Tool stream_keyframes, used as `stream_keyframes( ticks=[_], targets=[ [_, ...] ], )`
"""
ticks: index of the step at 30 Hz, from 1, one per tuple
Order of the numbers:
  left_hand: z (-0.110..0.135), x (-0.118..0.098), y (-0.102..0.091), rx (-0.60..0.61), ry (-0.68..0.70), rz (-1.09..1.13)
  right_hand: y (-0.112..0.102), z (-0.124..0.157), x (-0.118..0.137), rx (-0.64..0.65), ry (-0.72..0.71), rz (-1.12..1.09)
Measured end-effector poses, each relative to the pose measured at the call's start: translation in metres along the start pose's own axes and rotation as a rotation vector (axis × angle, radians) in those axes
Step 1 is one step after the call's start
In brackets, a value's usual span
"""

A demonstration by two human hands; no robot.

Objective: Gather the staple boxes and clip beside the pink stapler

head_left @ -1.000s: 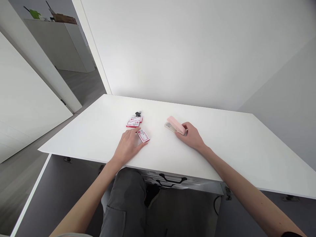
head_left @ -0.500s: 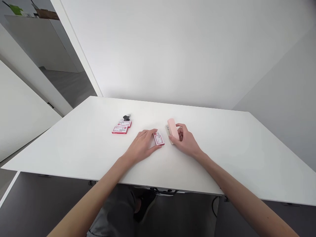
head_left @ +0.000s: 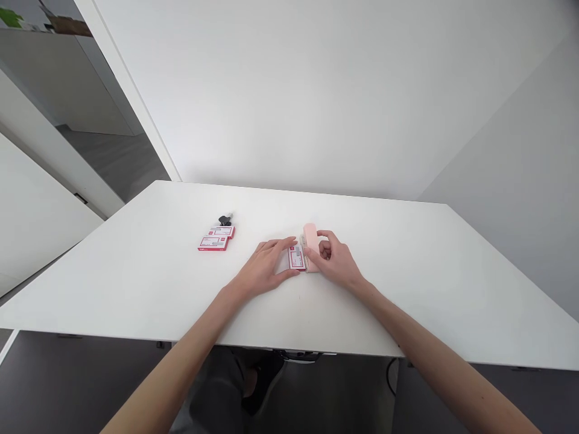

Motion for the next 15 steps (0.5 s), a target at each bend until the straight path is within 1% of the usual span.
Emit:
stream_keyframes(
  ticks=[4, 7, 9, 11, 13, 15],
  targets=[
    [0.003, -0.004, -0.002, -0.010, 0.034, -0.007, -0.001, 0.001, 0.003, -0.010, 0.002, -0.014],
    [0.005, -0.007, -0.008, -0.082, 0.031, -0.034, -0.001, 0.002, 0.004, -0.002, -0.002, -0.025],
    [0.008, -0.005, -0.015, -0.168, 0.007, -0.057, -0.001, 0.001, 0.004, 0.001, -0.004, -0.036],
    [0.013, 0.001, -0.027, -0.297, -0.041, -0.098, -0.005, 0.001, 0.003, -0.018, 0.000, -0.043],
    [0.021, 0.012, -0.042, -0.432, -0.117, -0.178, -0.009, 0.000, 0.001, -0.053, 0.013, -0.047],
    [0.032, 0.030, -0.056, -0.531, -0.235, -0.297, -0.014, -0.001, 0.000, -0.086, 0.026, -0.051]
  ],
)
Point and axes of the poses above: each hand's wrist, its own z-axis away from the middle knuckle, its own y-axis out of the palm, x = y × z, the point moved 8 cm from there along -z, towards the middle knuckle, and after that the axes turned 10 degrees about -z, right-handed, at the moved point
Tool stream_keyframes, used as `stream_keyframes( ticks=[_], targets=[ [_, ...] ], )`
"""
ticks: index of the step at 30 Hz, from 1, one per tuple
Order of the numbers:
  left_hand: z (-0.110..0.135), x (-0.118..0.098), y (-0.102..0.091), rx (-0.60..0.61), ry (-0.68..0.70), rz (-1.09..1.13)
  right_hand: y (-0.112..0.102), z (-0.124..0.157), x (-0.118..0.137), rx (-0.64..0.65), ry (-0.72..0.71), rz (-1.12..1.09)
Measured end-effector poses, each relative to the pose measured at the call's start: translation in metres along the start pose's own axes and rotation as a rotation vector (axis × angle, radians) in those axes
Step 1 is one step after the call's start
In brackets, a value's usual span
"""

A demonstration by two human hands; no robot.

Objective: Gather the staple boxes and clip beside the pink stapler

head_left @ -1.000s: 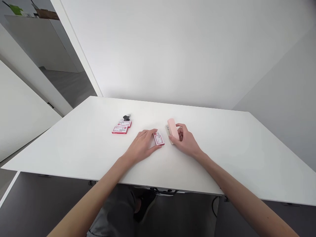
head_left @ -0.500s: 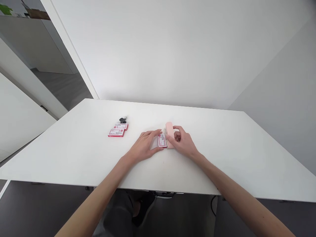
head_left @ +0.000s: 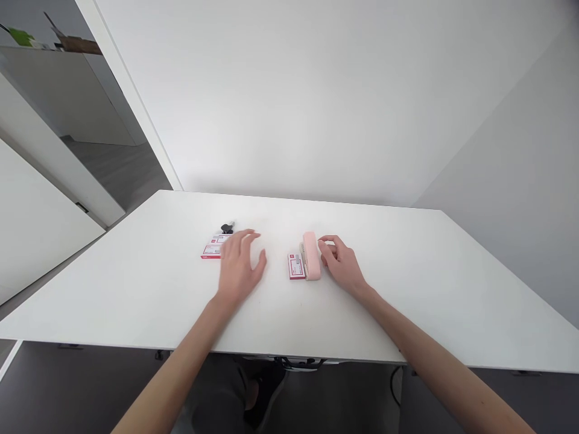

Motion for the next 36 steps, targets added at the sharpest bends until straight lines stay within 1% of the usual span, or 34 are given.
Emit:
stream_keyframes(
  ticks=[2, 4, 6, 7, 9, 11, 16, 19, 21, 23, 25, 28, 30, 32, 34, 36],
  targets=[
    [0.000, 0.026, -0.009, -0.049, -0.114, -0.145, -0.003, -0.001, -0.001, -0.020, 0.006, -0.001],
    [0.003, 0.050, -0.015, -0.071, -0.219, -0.245, -0.003, -0.002, -0.002, -0.020, 0.007, 0.010],
    [0.006, 0.067, -0.018, -0.065, -0.298, -0.293, -0.001, -0.003, -0.002, -0.006, 0.001, 0.029],
    [0.008, 0.072, -0.017, -0.054, -0.323, -0.306, 0.000, -0.003, -0.002, 0.002, -0.005, 0.037],
    [0.012, 0.075, -0.015, -0.032, -0.341, -0.326, 0.001, -0.003, -0.003, 0.017, -0.014, 0.046],
    [0.015, 0.074, -0.014, -0.031, -0.337, -0.347, 0.002, -0.003, -0.003, 0.028, -0.015, 0.051],
    [0.019, 0.072, -0.017, -0.064, -0.353, -0.359, 0.002, -0.004, -0.002, 0.025, -0.005, 0.051],
    [0.019, 0.070, -0.019, -0.057, -0.332, -0.347, 0.001, -0.004, -0.002, 0.023, 0.006, 0.038],
    [0.017, 0.068, -0.023, -0.072, -0.319, -0.342, 0.001, -0.004, -0.002, 0.020, 0.014, 0.035],
    [0.015, 0.065, -0.030, -0.105, -0.303, -0.322, 0.001, -0.005, -0.003, 0.021, 0.017, 0.036],
    [0.011, 0.058, -0.036, -0.144, -0.258, -0.249, 0.001, -0.005, -0.003, 0.022, 0.017, 0.041],
    [0.005, 0.034, -0.036, -0.158, -0.103, -0.043, 0.002, -0.005, -0.005, 0.024, 0.018, 0.051],
    [0.004, 0.010, -0.027, -0.102, 0.032, 0.087, 0.002, -0.005, -0.005, 0.026, 0.018, 0.044],
    [0.005, -0.012, -0.014, -0.002, 0.136, 0.183, 0.002, -0.005, -0.004, 0.031, 0.014, 0.031],
    [0.006, -0.029, 0.000, 0.107, 0.181, 0.274, 0.003, -0.005, -0.004, 0.036, 0.013, 0.026],
    [0.005, -0.040, 0.011, 0.187, 0.189, 0.361, 0.003, -0.005, -0.003, 0.042, 0.015, 0.027]
  ],
)
Point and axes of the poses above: each hand's wrist, its own z-axis away from the middle knuckle, its own y-axis out of the palm, x = y × z, the point moved 8 cm from there along -z, towards the middle knuckle, and after that the axes turned 10 degrees about -z, right-handed, at the moved point
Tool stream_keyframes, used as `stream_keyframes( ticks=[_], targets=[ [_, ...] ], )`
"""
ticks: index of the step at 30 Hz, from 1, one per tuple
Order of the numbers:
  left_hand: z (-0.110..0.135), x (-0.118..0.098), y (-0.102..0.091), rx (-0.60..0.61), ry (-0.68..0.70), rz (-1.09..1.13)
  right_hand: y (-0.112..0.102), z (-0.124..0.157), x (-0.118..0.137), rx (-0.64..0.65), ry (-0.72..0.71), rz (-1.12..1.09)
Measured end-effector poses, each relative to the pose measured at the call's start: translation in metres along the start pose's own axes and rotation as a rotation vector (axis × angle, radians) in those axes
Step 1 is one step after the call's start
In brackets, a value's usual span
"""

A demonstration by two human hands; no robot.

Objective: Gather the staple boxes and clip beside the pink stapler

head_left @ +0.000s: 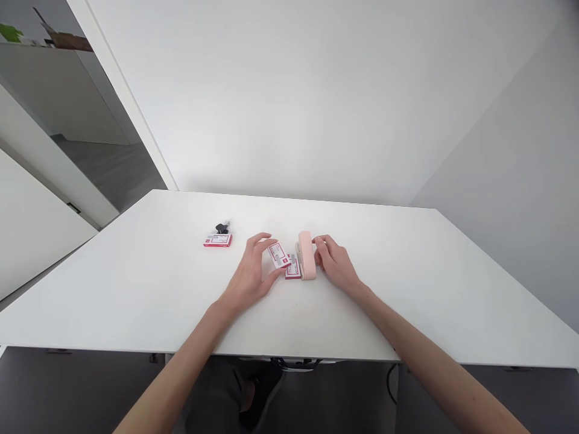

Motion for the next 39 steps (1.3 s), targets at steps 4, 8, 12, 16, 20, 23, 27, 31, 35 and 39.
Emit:
stream_keyframes(
  ticks=[4, 8, 12, 16, 20, 23, 27, 31, 35, 39],
  targets=[
    [-0.008, -0.010, 0.015, 0.066, 0.052, 0.115, 0.001, 0.000, 0.002, 0.005, 0.000, 0.007],
    [-0.011, -0.013, 0.020, 0.099, 0.104, 0.157, 0.002, 0.000, 0.003, 0.010, -0.004, 0.031],
    [-0.010, -0.015, 0.022, 0.143, 0.094, 0.165, 0.003, 0.000, 0.004, 0.024, -0.001, 0.040],
    [-0.011, -0.011, 0.017, 0.098, 0.022, 0.124, 0.004, 0.001, 0.006, 0.042, -0.007, 0.047],
    [-0.011, 0.020, -0.005, -0.150, -0.173, -0.060, 0.005, 0.002, 0.007, 0.051, -0.012, 0.079],
    [-0.002, 0.054, -0.021, -0.235, -0.384, -0.308, 0.004, 0.003, 0.006, 0.057, -0.008, 0.075],
    [0.012, 0.085, -0.032, -0.221, -0.617, -0.524, 0.004, 0.002, 0.004, 0.060, -0.012, 0.075],
    [0.013, 0.091, -0.026, -0.160, -0.643, -0.596, 0.005, 0.002, 0.004, 0.067, -0.012, 0.075],
    [0.017, 0.100, -0.027, -0.172, -0.718, -0.589, 0.005, 0.003, 0.006, 0.069, -0.016, 0.078],
    [0.019, 0.109, -0.031, -0.182, -0.787, -0.581, 0.005, 0.003, 0.007, 0.072, -0.020, 0.077]
  ],
)
Point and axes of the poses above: each hand's wrist, its own z-axis away from the middle knuckle, its own y-axis out of the palm, x = y × z, the point moved 8 cm from there along -z, towards the middle knuckle, and after that the axes turned 10 degrees about -z, right-handed, at the moved point
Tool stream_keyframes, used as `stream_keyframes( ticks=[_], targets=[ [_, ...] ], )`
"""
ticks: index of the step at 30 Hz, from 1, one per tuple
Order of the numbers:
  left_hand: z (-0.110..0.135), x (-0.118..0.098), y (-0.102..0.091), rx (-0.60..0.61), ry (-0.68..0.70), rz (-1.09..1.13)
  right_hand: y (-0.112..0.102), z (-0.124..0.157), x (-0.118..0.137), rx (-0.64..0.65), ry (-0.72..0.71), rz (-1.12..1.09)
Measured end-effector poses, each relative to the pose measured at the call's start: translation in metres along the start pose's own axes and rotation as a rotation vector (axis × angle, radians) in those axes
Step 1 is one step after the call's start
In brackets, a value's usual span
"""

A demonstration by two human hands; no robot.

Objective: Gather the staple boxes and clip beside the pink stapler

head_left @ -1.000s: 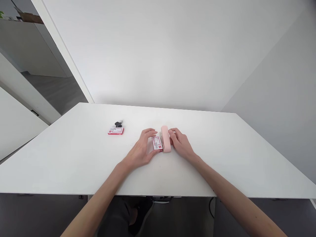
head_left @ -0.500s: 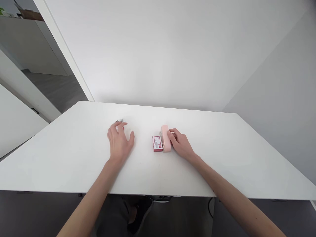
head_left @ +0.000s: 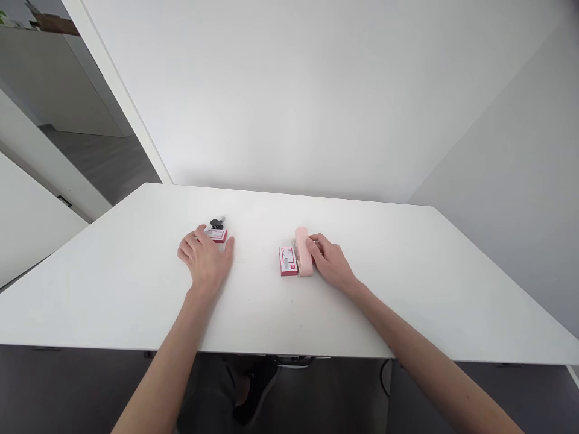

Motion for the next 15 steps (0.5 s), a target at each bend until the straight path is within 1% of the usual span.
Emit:
stream_keyframes(
  ticks=[3, 5, 7, 9, 10, 12, 15],
  targets=[
    [0.000, -0.001, -0.004, -0.015, 0.014, 0.013, 0.000, 0.000, 0.000, -0.001, 0.002, 0.004],
    [0.002, -0.002, -0.011, -0.049, 0.021, 0.053, 0.000, -0.001, 0.001, -0.001, 0.000, 0.014],
    [0.003, -0.003, -0.021, -0.089, 0.034, 0.138, 0.000, -0.001, 0.001, -0.001, -0.003, 0.027],
    [0.006, -0.009, -0.029, -0.107, 0.089, 0.272, 0.000, -0.001, 0.002, -0.002, -0.004, 0.033],
    [0.008, -0.014, -0.031, -0.097, 0.133, 0.351, -0.001, -0.001, 0.002, -0.002, -0.004, 0.033],
    [0.014, -0.029, -0.033, -0.035, 0.240, 0.500, -0.001, -0.001, 0.002, -0.004, -0.004, 0.034],
    [0.029, -0.057, -0.030, 0.115, 0.439, 0.621, -0.001, -0.001, 0.002, -0.006, -0.007, 0.045]
  ],
)
Point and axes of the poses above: each hand's wrist, its own z-axis away from the middle knuckle, its own y-axis out of the palm, x = y × z, the point moved 8 cm from there along -z, towards the middle knuckle, and after that the axes turned 10 degrees about -z, right-handed, at the moved point
